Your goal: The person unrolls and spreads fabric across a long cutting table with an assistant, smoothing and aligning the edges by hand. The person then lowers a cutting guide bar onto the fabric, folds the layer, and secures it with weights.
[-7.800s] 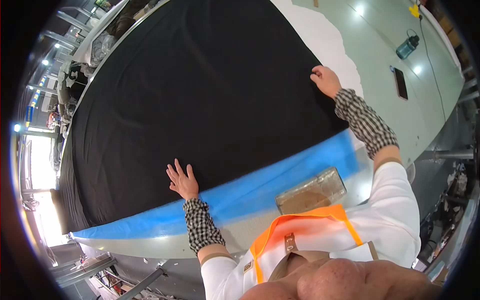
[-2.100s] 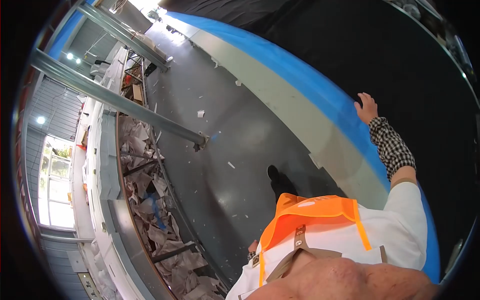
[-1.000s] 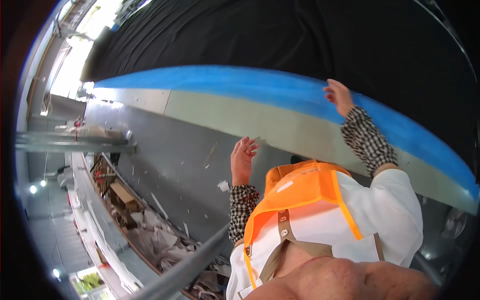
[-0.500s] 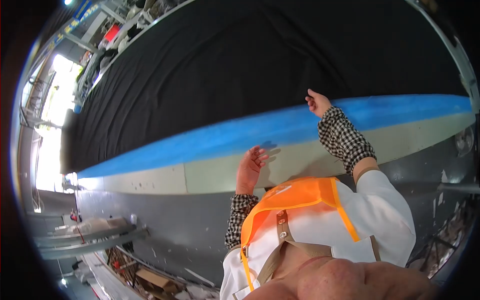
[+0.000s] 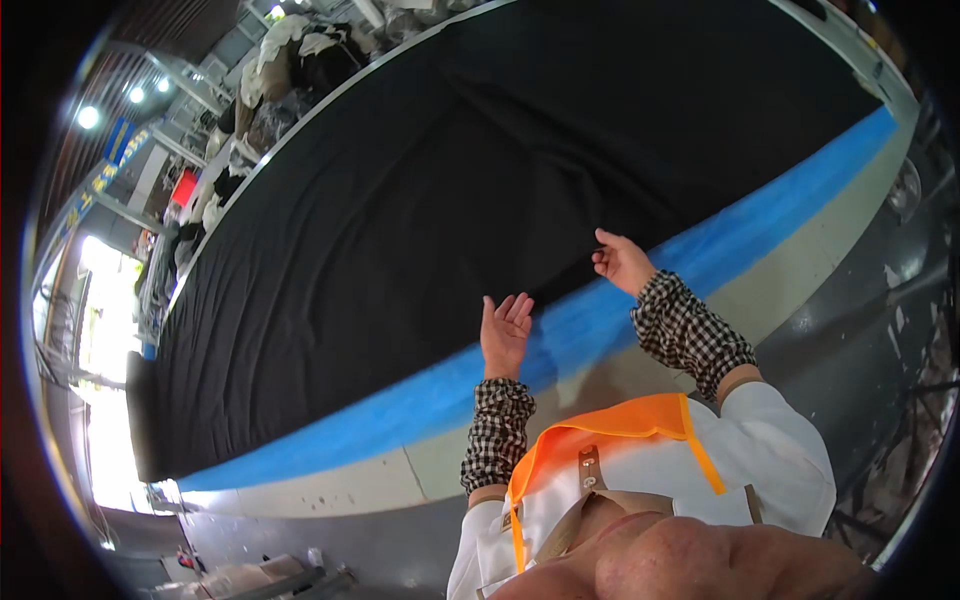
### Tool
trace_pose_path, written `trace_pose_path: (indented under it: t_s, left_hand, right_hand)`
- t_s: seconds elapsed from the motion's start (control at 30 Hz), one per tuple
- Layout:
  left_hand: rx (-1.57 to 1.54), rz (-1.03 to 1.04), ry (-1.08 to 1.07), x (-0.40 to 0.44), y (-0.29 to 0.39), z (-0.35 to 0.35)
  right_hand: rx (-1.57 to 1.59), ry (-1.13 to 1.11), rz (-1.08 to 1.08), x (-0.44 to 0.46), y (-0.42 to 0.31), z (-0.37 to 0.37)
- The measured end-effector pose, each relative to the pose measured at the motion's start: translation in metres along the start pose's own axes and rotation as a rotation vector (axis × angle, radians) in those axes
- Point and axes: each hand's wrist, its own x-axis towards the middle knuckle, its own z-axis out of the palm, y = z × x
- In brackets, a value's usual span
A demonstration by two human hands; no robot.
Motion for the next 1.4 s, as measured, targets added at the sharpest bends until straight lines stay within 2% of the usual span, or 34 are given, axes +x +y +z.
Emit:
trace_pose_path:
  t_s: [0.07,0.17,0.2,0.3,0.33,0.43,0.57,0.63,0.77,0.97,1.1,1.2,1.3,1.4]
  left_hand:
    - [-0.009,0.067,0.124,0.009,0.002,-0.003]
    - [0.138,-0.086,-0.085,0.013,-0.001,-0.018]
    - [0.237,-0.168,-0.241,0.012,-0.006,-0.016]
    - [0.329,-0.389,-0.231,-0.008,-0.025,0.031]
    - [0.215,-0.388,-0.239,-0.006,-0.030,0.039]
    - [-0.120,-0.198,-0.055,-0.003,-0.026,0.063]
    - [-0.317,0.102,-0.030,0.034,0.002,0.003]
    - [-0.261,0.177,0.138,0.041,0.021,-0.017]
    - [-0.004,0.376,0.090,0.032,0.046,-0.033]
    - [0.098,0.474,0.120,0.005,0.072,-0.038]
    - [0.135,0.491,0.225,0.021,0.064,-0.092]
    - [-0.042,0.457,0.198,-0.002,0.067,-0.052]
    - [-0.079,0.432,0.214,0.004,0.065,-0.063]
    - [0.034,0.455,0.318,0.002,0.068,-0.053]
  right_hand:
    - [0.043,-0.016,0.046,0.005,0.004,-0.008]
    - [0.084,-0.065,0.050,-0.001,0.001,0.001]
    - [0.122,-0.113,0.046,0.001,0.002,-0.002]
    - [0.211,-0.200,0.053,-0.009,-0.003,0.013]
    - [0.217,-0.198,0.059,-0.012,-0.004,0.018]
    - [0.218,-0.204,0.063,-0.016,-0.008,0.023]
    - [0.200,-0.199,0.059,-0.014,-0.006,0.020]
    - [0.194,-0.185,0.062,-0.011,-0.001,0.014]
    - [0.151,-0.192,0.071,-0.010,0.009,0.004]
    - [0.049,-0.081,0.124,0.007,0.023,-0.032]
    - [0.032,-0.058,0.114,0.005,0.021,-0.043]
    - [0.017,-0.037,0.090,0.002,0.018,-0.043]
    - [-0.025,-0.022,0.066,0.003,0.021,-0.048]
    - [-0.052,-0.058,0.063,0.003,0.019,-0.048]
